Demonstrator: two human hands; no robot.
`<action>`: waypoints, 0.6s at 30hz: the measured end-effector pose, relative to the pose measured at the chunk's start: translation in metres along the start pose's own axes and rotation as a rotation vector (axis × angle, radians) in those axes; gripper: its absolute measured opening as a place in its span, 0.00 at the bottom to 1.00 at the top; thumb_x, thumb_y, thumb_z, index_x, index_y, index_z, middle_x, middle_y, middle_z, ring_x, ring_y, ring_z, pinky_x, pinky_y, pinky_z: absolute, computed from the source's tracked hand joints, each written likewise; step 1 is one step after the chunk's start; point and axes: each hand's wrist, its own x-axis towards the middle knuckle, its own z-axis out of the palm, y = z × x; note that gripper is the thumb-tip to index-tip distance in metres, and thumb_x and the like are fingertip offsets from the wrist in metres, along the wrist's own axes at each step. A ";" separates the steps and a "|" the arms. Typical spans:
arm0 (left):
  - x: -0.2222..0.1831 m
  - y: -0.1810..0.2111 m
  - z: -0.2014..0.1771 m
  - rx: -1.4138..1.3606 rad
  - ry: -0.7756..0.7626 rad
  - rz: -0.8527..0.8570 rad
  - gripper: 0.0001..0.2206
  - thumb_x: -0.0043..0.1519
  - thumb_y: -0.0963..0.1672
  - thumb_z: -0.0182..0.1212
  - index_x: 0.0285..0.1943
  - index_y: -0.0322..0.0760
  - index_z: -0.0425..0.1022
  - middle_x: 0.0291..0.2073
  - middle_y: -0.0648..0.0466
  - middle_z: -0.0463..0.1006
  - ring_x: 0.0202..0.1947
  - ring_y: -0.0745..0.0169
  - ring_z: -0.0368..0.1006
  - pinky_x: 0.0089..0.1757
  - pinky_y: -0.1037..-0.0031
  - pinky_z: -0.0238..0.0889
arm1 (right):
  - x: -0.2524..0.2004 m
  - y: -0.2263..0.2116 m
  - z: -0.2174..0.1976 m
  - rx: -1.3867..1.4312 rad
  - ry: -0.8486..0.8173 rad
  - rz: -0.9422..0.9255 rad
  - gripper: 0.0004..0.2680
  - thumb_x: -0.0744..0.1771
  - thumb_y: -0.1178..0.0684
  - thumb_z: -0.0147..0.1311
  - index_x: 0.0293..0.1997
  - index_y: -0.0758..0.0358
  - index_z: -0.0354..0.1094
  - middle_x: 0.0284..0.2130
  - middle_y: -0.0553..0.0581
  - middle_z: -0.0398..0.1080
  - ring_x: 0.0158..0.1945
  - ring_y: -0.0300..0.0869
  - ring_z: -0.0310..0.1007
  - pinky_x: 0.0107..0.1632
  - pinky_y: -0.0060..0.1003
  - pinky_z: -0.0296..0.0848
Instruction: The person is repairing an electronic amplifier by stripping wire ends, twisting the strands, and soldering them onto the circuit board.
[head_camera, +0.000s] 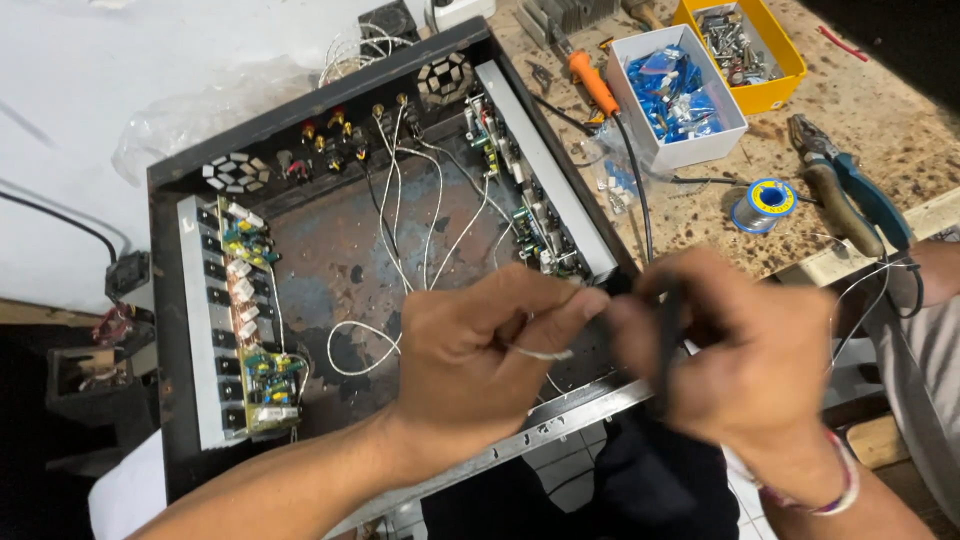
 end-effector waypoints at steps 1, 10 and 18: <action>0.002 -0.001 -0.001 0.004 0.010 -0.003 0.06 0.65 0.43 0.64 0.35 0.39 0.77 0.17 0.61 0.70 0.18 0.78 0.56 0.23 0.80 0.52 | 0.002 -0.003 -0.005 0.002 -0.007 -0.008 0.07 0.61 0.49 0.70 0.34 0.50 0.73 0.16 0.46 0.64 0.18 0.33 0.57 0.23 0.31 0.56; 0.006 0.000 -0.007 -0.129 -0.040 -0.036 0.15 0.73 0.48 0.41 0.47 0.36 0.70 0.17 0.63 0.56 0.17 0.75 0.48 0.25 0.76 0.44 | 0.007 -0.008 -0.012 0.044 -0.186 -0.097 0.14 0.56 0.47 0.71 0.38 0.56 0.71 0.17 0.47 0.68 0.16 0.37 0.59 0.25 0.30 0.62; 0.001 0.006 -0.004 0.070 -0.015 -0.034 0.07 0.70 0.43 0.51 0.46 0.37 0.74 0.27 0.59 0.75 0.23 0.72 0.67 0.27 0.79 0.59 | 0.012 -0.022 -0.013 0.185 -0.280 -0.145 0.14 0.58 0.47 0.69 0.39 0.59 0.72 0.17 0.48 0.67 0.19 0.35 0.60 0.25 0.31 0.63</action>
